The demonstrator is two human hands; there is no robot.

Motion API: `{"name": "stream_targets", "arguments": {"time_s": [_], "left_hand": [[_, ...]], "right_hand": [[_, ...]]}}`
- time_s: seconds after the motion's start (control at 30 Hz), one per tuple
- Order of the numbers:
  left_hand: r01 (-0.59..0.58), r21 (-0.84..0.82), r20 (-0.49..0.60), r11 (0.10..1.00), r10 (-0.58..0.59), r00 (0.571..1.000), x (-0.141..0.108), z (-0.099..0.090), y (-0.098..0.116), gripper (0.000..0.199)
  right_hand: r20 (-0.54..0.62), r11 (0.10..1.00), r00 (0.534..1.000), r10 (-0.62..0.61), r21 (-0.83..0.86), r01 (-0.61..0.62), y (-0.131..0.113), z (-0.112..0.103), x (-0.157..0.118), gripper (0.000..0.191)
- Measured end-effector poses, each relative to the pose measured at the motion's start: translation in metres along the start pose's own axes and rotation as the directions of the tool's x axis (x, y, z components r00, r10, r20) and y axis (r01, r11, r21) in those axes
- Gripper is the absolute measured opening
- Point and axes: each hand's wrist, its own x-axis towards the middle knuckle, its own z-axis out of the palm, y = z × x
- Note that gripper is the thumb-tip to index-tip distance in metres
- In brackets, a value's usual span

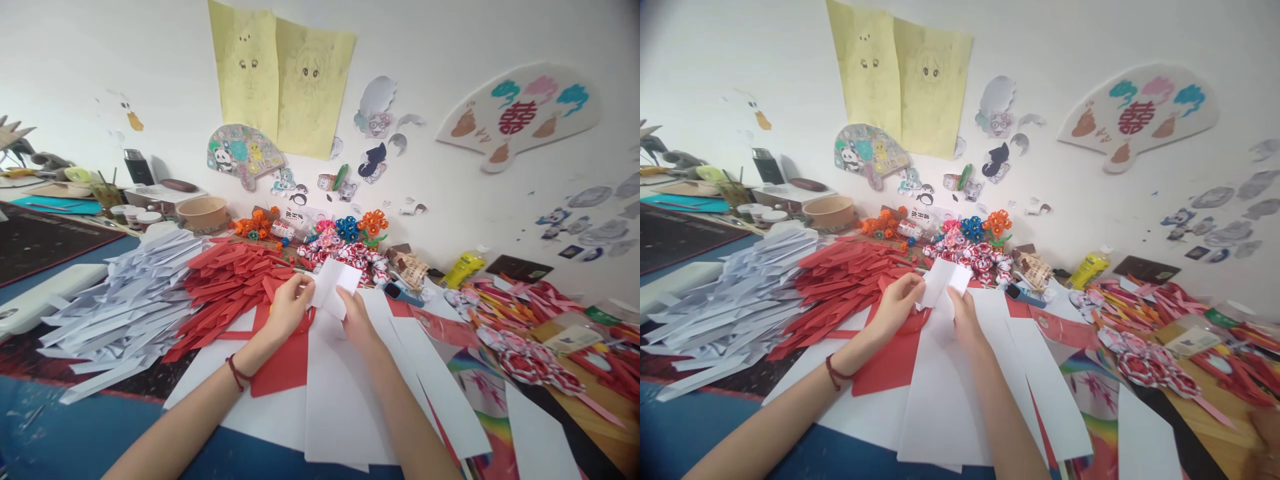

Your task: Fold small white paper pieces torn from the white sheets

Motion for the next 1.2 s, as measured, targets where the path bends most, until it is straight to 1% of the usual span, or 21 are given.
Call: {"name": "stream_targets", "arguments": {"time_s": [0.07, 0.17, 0.27, 0.4, 0.53, 0.6, 0.7, 0.83, 0.93, 1.0, 1.07, 1.1, 1.17, 1.2], "left_hand": [[0.011, 0.007, -0.054, 1.000, -0.011, 0.998, 0.001, -0.001, -0.004, 0.020], [0.029, 0.022, -0.094, 0.999, -0.027, 0.995, 0.003, -0.003, -0.007, 0.019], [0.037, 0.045, -0.080, 0.998, -0.033, 0.996, 0.003, -0.002, -0.007, 0.019], [0.009, 0.087, -0.053, 0.996, -0.005, 0.999, 0.002, 0.001, -0.005, 0.021], [-0.049, 0.126, -0.044, 0.991, 0.055, 0.998, 0.000, 0.002, -0.005, 0.025], [-0.046, 0.137, -0.043, 0.989, 0.053, 0.998, 0.001, 0.001, -0.007, 0.025], [0.007, 0.087, -0.035, 0.996, -0.004, 0.999, 0.003, -0.001, -0.010, 0.025], [0.070, 0.000, -0.012, 0.998, -0.070, 0.998, 0.004, -0.001, -0.011, 0.027], [0.086, -0.032, -0.009, 0.996, -0.086, 0.996, 0.004, 0.000, -0.010, 0.027], [0.064, -0.024, -0.033, 0.998, -0.065, 0.997, 0.003, -0.001, -0.008, 0.027], [0.017, 0.032, -0.070, 0.999, -0.015, 0.997, 0.001, -0.002, -0.003, 0.024], [-0.008, 0.086, -0.095, 0.996, 0.016, 0.995, 0.000, -0.003, 0.001, 0.022], [-0.048, 0.244, -0.151, 0.969, 0.087, 0.985, -0.002, -0.005, 0.008, 0.018], [-0.068, 0.332, -0.190, 0.941, 0.137, 0.972, -0.003, -0.005, 0.012, 0.016]], "right_hand": [[-0.043, 1.000, 0.999, 0.001, 0.023, -0.001, 0.000, -0.005, 0.002, 0.042], [-0.052, 1.000, 0.999, -0.006, 0.010, 0.007, 0.000, -0.009, 0.005, 0.043], [-0.047, 0.999, 0.999, -0.020, -0.043, 0.018, 0.001, -0.010, 0.005, 0.045], [-0.015, 0.995, 0.999, -0.031, -0.092, 0.029, 0.001, -0.008, 0.003, 0.045], [0.023, 0.989, 1.000, -0.004, -0.146, 0.008, -0.001, -0.005, 0.001, 0.046], [0.031, 0.982, 0.999, 0.018, -0.189, -0.012, -0.002, -0.004, 0.000, 0.047], [0.027, 0.975, 0.999, 0.037, -0.220, -0.030, -0.003, -0.006, 0.000, 0.048], [0.024, 0.980, 0.998, 0.055, -0.193, -0.049, -0.006, -0.008, -0.001, 0.051], [0.060, 0.982, 0.995, 0.073, -0.176, -0.061, -0.009, -0.008, -0.002, 0.051], [0.091, 0.983, 0.992, 0.087, -0.167, -0.071, -0.012, -0.007, -0.003, 0.049], [0.126, 0.984, 0.987, 0.097, -0.160, -0.076, -0.013, -0.006, -0.005, 0.047], [0.145, 0.984, 0.984, 0.103, -0.160, -0.079, -0.013, -0.006, -0.006, 0.046], [0.170, 0.983, 0.979, 0.109, -0.165, -0.081, -0.013, -0.006, -0.006, 0.045], [0.171, 0.983, 0.979, 0.110, -0.167, -0.081, -0.012, -0.005, -0.006, 0.045]]}}
